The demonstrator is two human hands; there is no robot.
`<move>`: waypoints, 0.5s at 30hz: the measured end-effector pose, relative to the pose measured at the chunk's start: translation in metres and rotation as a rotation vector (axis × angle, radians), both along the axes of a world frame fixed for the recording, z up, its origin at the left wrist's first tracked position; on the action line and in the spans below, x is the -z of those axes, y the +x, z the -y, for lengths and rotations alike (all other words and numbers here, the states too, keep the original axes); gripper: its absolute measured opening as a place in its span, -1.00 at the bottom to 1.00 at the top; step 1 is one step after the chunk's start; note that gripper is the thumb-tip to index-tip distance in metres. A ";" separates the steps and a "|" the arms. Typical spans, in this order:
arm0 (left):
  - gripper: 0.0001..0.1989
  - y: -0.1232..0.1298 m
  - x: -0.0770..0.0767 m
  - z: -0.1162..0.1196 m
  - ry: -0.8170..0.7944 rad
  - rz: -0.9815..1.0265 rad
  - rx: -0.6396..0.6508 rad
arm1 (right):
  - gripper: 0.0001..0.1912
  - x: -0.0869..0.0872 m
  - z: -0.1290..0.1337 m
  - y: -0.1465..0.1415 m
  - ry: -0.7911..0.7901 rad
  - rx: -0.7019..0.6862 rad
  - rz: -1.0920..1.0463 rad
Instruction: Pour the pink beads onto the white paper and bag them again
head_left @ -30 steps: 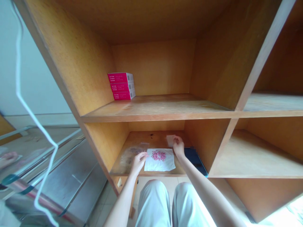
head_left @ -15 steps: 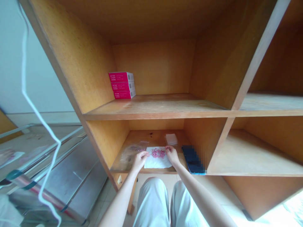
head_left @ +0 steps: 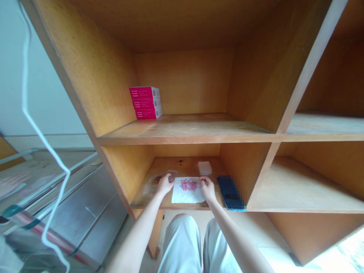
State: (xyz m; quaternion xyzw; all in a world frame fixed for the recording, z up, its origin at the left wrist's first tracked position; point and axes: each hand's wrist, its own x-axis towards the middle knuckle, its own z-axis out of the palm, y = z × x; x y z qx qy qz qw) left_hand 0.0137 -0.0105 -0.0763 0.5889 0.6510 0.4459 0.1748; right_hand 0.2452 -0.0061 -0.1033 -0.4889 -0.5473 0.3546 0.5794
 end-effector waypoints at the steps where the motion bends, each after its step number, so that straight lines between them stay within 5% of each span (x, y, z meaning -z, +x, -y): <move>1: -0.70 0.000 0.000 -0.003 -0.012 -0.013 -0.006 | -0.77 0.000 0.000 0.000 -0.001 0.004 -0.001; 5: -0.94 0.000 -0.001 -0.008 -0.017 0.017 -0.047 | -0.78 0.001 0.000 0.000 -0.012 0.024 -0.005; 11: -0.96 -0.011 -0.014 -0.006 0.055 0.182 -0.135 | -0.78 -0.003 0.003 0.000 -0.009 0.031 -0.002; 15: -0.78 -0.016 -0.028 0.003 0.128 0.328 -0.123 | -0.78 -0.008 0.007 0.000 0.025 0.050 -0.012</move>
